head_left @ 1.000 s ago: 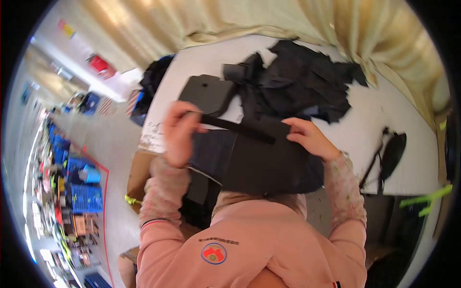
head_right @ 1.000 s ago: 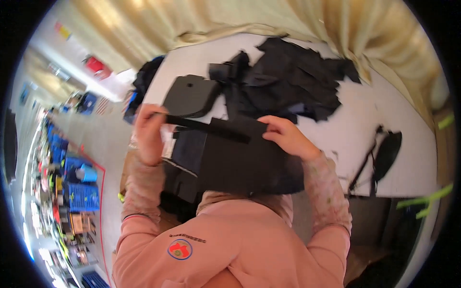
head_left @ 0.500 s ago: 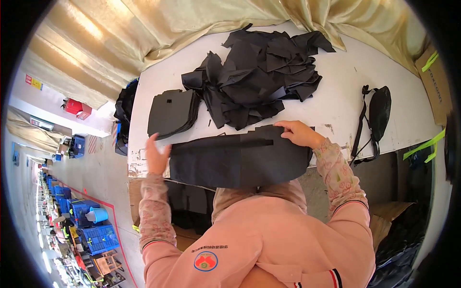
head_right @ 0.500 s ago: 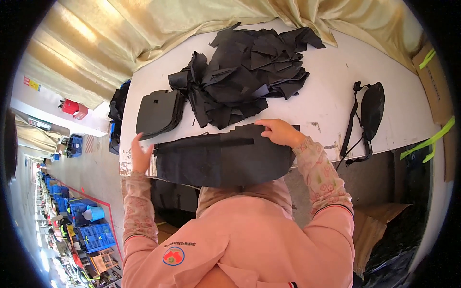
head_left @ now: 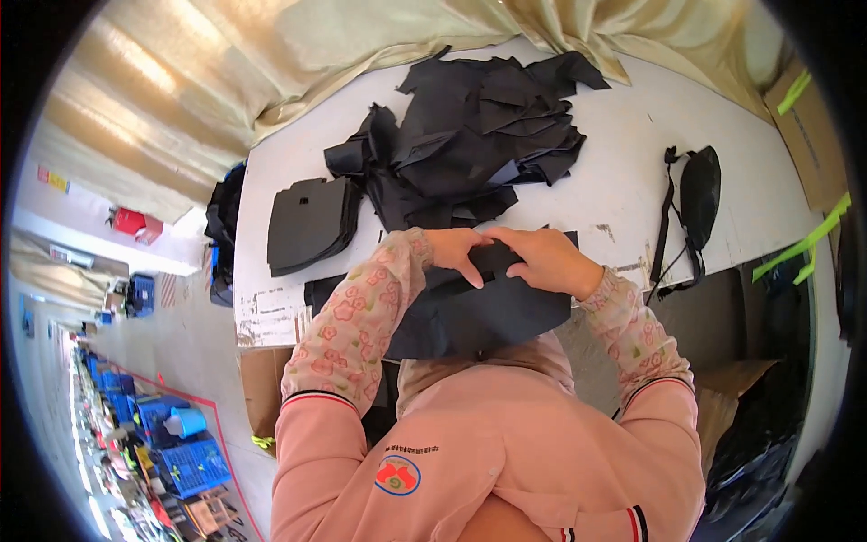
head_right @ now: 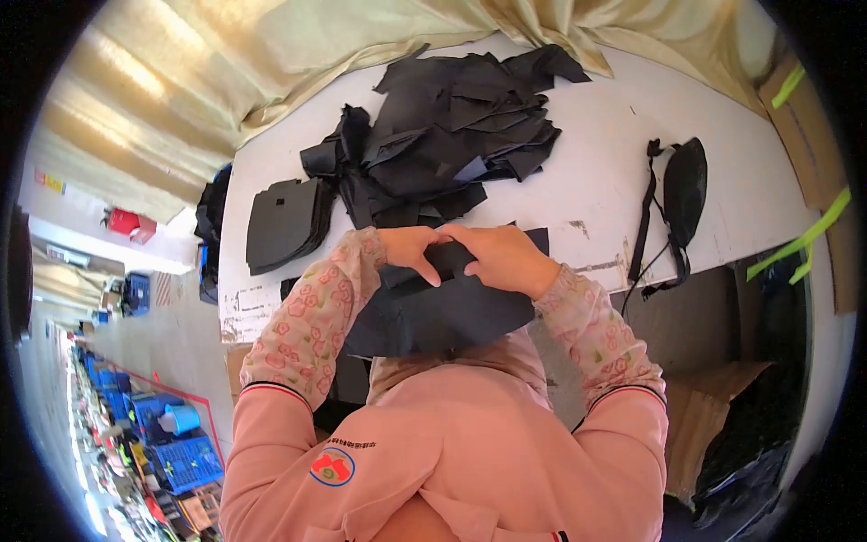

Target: The recorder is sorting and organizing black fabric pieces on a workstation in a garment factory.

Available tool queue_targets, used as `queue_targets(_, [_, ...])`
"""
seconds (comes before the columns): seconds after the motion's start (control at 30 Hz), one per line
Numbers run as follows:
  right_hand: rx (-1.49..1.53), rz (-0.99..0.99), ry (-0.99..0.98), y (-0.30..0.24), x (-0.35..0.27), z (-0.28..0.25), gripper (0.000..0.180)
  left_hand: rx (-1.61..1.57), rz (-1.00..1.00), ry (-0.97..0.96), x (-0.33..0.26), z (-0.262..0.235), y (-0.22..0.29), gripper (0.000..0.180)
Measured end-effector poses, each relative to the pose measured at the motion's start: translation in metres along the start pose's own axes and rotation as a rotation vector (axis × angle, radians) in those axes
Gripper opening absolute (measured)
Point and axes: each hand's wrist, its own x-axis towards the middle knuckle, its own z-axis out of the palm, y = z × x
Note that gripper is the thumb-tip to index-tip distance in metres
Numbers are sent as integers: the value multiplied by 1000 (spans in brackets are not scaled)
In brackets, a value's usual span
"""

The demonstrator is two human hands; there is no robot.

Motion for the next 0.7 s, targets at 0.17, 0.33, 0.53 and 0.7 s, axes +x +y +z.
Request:
queue_targets(0.17, [-85, 4, 7, 4, -8, 7, 63, -137, 40, 3, -2, 4, -1, 62])
queue_targets(0.33, [-267, 40, 10, -3, -9, 10, 61, -355, 122, 52, -4, 10, -5, 57])
queue_targets(0.53, [-309, 54, 52, -4, -10, 21, 60, -457, 204, 83, 1, 17, -13, 58])
queue_targets(0.7, [-366, 96, 138, 16, -9, 37, 56, 79, 285, 641, -12, 18, 10, 51])
